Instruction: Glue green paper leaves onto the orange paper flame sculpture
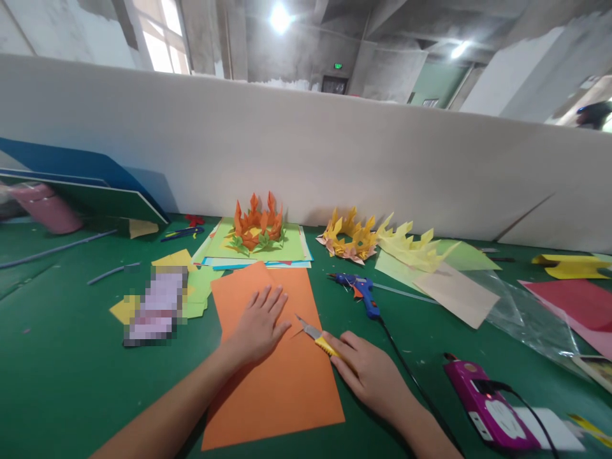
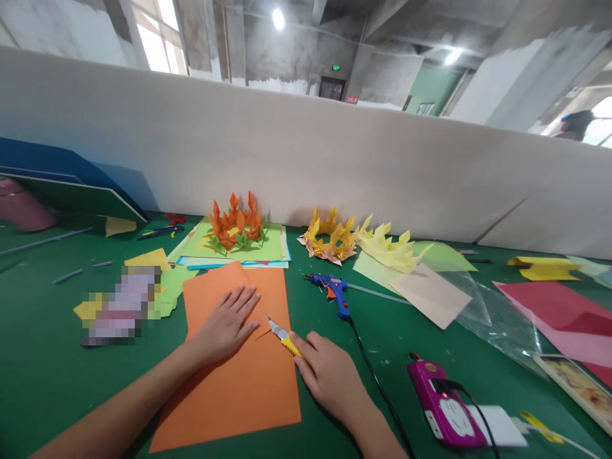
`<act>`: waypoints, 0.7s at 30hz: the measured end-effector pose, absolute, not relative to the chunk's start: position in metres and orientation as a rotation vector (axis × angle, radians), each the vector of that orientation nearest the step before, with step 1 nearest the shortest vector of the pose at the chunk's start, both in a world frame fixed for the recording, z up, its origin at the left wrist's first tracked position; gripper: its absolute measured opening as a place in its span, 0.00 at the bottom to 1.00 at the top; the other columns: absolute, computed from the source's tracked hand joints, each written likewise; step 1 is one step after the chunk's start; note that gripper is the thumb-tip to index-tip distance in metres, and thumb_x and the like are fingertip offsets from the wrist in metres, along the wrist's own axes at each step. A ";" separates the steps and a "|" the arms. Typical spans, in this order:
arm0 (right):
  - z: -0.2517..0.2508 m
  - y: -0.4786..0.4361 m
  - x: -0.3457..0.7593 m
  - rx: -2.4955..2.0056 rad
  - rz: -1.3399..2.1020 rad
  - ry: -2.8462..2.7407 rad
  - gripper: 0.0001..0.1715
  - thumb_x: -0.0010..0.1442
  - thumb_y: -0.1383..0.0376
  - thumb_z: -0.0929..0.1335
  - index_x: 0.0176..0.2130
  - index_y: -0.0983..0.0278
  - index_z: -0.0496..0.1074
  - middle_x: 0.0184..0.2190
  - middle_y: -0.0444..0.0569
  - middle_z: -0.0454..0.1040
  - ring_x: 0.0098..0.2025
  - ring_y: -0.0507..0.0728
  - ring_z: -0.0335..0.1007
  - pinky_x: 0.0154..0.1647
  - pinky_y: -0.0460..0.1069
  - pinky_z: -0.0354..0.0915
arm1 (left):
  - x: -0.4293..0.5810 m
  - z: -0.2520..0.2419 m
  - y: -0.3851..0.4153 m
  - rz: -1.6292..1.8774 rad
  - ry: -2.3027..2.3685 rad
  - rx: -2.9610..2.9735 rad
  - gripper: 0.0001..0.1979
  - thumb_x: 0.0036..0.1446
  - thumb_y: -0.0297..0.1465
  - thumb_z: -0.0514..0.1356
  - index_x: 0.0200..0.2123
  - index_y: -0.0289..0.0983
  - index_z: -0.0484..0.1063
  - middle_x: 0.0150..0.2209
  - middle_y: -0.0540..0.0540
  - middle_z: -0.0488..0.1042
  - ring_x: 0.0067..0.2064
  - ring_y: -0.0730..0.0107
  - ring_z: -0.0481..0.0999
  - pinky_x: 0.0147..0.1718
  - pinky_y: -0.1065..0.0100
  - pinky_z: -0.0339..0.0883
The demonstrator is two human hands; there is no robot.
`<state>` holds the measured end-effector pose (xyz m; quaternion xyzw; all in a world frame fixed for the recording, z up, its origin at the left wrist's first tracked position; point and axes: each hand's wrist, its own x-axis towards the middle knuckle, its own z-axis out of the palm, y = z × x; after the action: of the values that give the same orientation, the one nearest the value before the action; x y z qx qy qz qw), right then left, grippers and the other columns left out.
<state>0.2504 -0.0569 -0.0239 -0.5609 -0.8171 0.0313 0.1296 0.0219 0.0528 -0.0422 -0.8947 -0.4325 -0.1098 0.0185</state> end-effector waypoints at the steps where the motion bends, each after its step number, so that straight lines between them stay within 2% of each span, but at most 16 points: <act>1: -0.024 -0.056 0.250 -1.629 0.095 -2.379 0.23 0.64 0.66 0.58 0.56 0.62 0.64 0.35 0.50 0.70 0.33 0.55 0.69 0.29 0.47 0.62 | 0.022 -0.042 0.053 -0.340 -1.338 -2.776 0.29 0.62 0.47 0.40 0.61 0.39 0.57 0.63 0.43 0.57 0.64 0.55 0.54 0.59 0.53 0.49; 8: -0.019 -0.043 0.250 -1.624 0.123 -2.396 0.23 0.63 0.66 0.58 0.57 0.61 0.63 0.34 0.49 0.69 0.33 0.54 0.68 0.29 0.46 0.60 | 0.023 -0.042 0.052 -0.349 -1.375 -2.757 0.30 0.61 0.47 0.42 0.60 0.37 0.59 0.64 0.36 0.54 0.64 0.50 0.53 0.58 0.50 0.52; 15: -0.020 -0.033 0.245 -1.624 0.103 -2.397 0.23 0.63 0.66 0.58 0.56 0.61 0.64 0.34 0.49 0.69 0.33 0.54 0.67 0.29 0.46 0.59 | 0.022 -0.044 0.051 -0.484 -1.369 -2.774 0.27 0.61 0.45 0.46 0.58 0.38 0.62 0.62 0.36 0.57 0.63 0.47 0.53 0.57 0.47 0.52; 18: -0.019 -0.035 0.246 -1.601 0.131 -2.382 0.23 0.63 0.66 0.58 0.56 0.61 0.64 0.33 0.49 0.69 0.33 0.54 0.67 0.29 0.46 0.59 | 0.020 -0.033 0.052 -0.507 -1.386 -2.800 0.27 0.58 0.46 0.50 0.55 0.37 0.64 0.61 0.35 0.60 0.61 0.46 0.57 0.55 0.47 0.55; 21: -0.016 -0.041 0.251 -1.558 0.225 -2.394 0.22 0.62 0.65 0.59 0.56 0.59 0.65 0.34 0.48 0.70 0.33 0.53 0.68 0.30 0.46 0.60 | 0.020 -0.018 0.053 -0.554 -1.355 -2.855 0.25 0.58 0.45 0.51 0.53 0.37 0.65 0.54 0.38 0.67 0.55 0.52 0.64 0.52 0.52 0.60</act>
<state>0.2507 -0.0405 -0.0161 -0.5384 -0.8277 0.0780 0.1378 0.0198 0.0531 -0.0184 -0.8893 -0.4221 -0.1726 -0.0333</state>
